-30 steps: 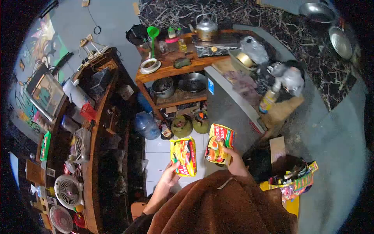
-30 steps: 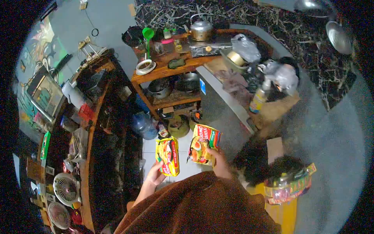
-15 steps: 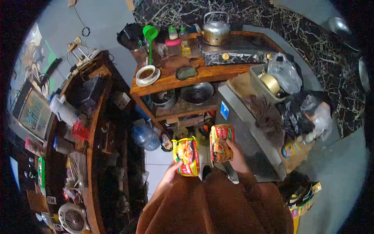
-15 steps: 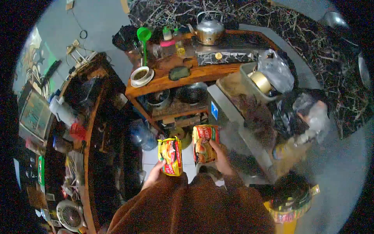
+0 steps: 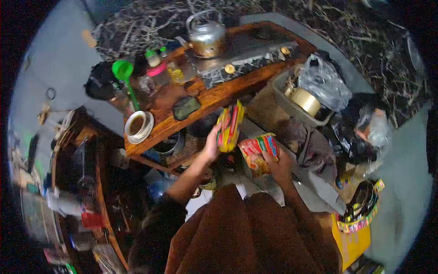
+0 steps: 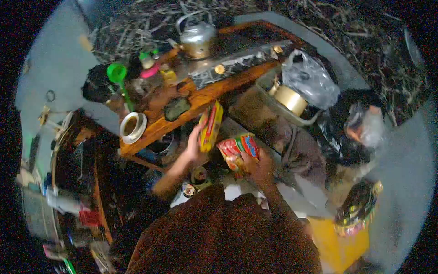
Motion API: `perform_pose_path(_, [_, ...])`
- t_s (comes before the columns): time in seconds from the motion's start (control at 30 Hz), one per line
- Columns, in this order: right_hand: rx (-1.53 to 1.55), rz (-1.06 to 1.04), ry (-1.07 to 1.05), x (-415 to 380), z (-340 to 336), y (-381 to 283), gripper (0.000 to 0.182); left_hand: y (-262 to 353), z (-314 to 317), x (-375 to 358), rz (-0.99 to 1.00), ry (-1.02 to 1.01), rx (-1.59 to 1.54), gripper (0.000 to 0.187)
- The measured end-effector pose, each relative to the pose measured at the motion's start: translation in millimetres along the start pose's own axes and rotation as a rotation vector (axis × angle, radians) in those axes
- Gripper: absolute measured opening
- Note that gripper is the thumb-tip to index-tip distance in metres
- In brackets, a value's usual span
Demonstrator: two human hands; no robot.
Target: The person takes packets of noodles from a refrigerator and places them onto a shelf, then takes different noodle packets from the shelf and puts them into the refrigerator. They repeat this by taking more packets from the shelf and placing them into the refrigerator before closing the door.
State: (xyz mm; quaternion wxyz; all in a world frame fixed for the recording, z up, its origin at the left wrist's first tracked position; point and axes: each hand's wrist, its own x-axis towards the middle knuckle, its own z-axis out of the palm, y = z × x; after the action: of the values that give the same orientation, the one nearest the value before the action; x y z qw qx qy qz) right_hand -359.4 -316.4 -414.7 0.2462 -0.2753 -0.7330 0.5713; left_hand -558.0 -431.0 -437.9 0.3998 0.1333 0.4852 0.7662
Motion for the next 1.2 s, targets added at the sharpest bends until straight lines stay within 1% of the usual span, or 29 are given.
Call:
perform_pose_path(0.03, [-0.012, 0.029, 0.04, 3, 3, 1, 0.03, 2, -4, 26, -0.067, -0.053, -0.023, 0.048])
perform_pose_path(0.1, [-0.42, -0.372, 0.265, 8, 12, 6, 0.028, 3, -7, 64, -0.138, -0.284, -0.012, 0.047])
perform_pose_path(0.13, [-0.437, -0.364, 0.291, 8, 17, 9, 0.031, 7, -1, 65, -0.274, -0.319, -0.082, 0.044])
perform_pose_path(0.17, [-0.455, -0.334, 0.358, 9, 20, 12, 0.031, 1, 6, 68, -0.314, -0.38, -0.064, 0.044])
perform_pose_path(0.23, [-0.666, -0.343, 0.332, 7, 25, 15, 0.033, -22, 2, 70, -0.165, -0.264, -0.011, 0.043])
perform_pose_path(0.27, [-0.779, -0.32, 0.315, 5, 28, 12, 0.037, -44, -25, 90, -0.196, -0.371, 0.062, 0.043])
perform_pose_path(0.3, [-0.794, -0.297, 0.357, 5, 31, 10, 0.037, -42, -27, 89, -0.095, -0.44, 0.197, 0.043])
perform_pose_path(0.37, [-0.795, -0.209, 0.276, 8, 37, 8, 0.042, -33, -24, 86, 0.111, -0.634, 0.276, 0.039])
perform_pose_path(0.4, [-0.796, -0.114, 0.224, 9, 39, -1, 0.044, -26, -21, 84, 0.14, -0.701, 0.308, 0.038])
perform_pose_path(0.43, [-0.805, -0.099, 0.24, 9, 43, -1, 0.044, -21, -21, 82, 0.13, -0.721, 0.3, 0.038])
perform_pose_path(0.5, [-0.855, -0.138, 0.277, 13, 49, 0, 0.044, -15, -20, 88, 0.033, -0.766, 0.263, 0.038])
perform_pose_path(0.53, [-0.868, -0.082, 0.258, 13, 50, -3, 0.04, -16, -20, 92, -0.017, -0.77, 0.199, 0.038])
perform_pose_path(0.57, [-0.888, -0.064, 0.281, 15, 52, -3, 0.04, -16, -20, 94, -0.026, -0.801, 0.183, 0.038])
perform_pose_path(0.63, [-0.762, -0.025, 0.345, 16, 56, 0, 0.044, -20, -25, 96, -0.117, -0.756, 0.143, 0.038])
perform_pose_path(0.7, [-0.79, 0.0, 0.397, 10, 61, -8, 0.043, -23, -31, 99, -0.249, -0.758, 0.092, 0.038])
perform_pose_path(0.77, [-0.623, -0.021, 0.27, 5, 58, -5, 0.04, -10, -46, 78, -0.269, -0.674, 0.207, 0.037])
perform_pose_path(0.8, [-0.53, -0.098, 0.263, -6, 60, -7, 0.04, -11, -60, 73, -0.359, -0.73, 0.109, 0.038])
perform_pose_path(0.83, [-0.539, -0.087, 0.278, -17, 62, -6, 0.04, -12, -76, 67, -0.45, -0.781, 0.011, 0.039])
perform_pose_path(0.9, [-0.312, -0.006, 0.226, -49, 67, -1, 0.038, -21, -108, 56, -0.704, -0.857, -0.229, 0.046])
perform_pose_path(0.93, [-0.222, 0.036, 0.295, -68, 73, 4, 0.038, -53, -137, 57, -0.791, -0.848, -0.275, 0.049])
perform_pose_path(0.97, [-0.098, 0.103, 0.325, -86, 83, -26, 0.039, -84, -157, 59, -0.881, -0.833, -0.319, 0.053])
perform_pose_path(1.0, [-0.062, 0.146, 0.352, -102, 86, -27, 0.041, -46, -129, 36, -0.922, -1.122, -0.573, 0.059])
perform_pose_path(1.03, [-0.025, 0.189, 0.38, -121, 86, -25, 0.043, -48, -127, 27, -0.942, -1.119, -0.576, 0.059])
perform_pose_path(1.07, [-0.024, 0.204, 0.389, -140, 88, -23, 0.043, -50, -125, 17, -0.954, -1.11, -0.447, 0.059])
perform_pose_path(1.1, [0.158, 0.256, 0.432, -158, 89, -20, 0.044, -52, -122, 8, -0.962, -1.101, -0.318, 0.059])
perform_pose_path(1.13, [0.339, 0.305, 0.473, -173, 91, -19, 0.046, -51, -120, 1, -1.107, -1.064, -0.372, 0.055])
perform_pose_path(1.17, [0.334, 0.314, 0.48, -186, 93, -25, 0.046, -63, -120, -1, -1.108, -0.985, -0.308, 0.05])
perform_pose_path(1.2, [0.4, 0.311, 0.519, -198, 95, -36, 0.047, -76, -121, -3, -1.108, -0.906, -0.244, 0.045])
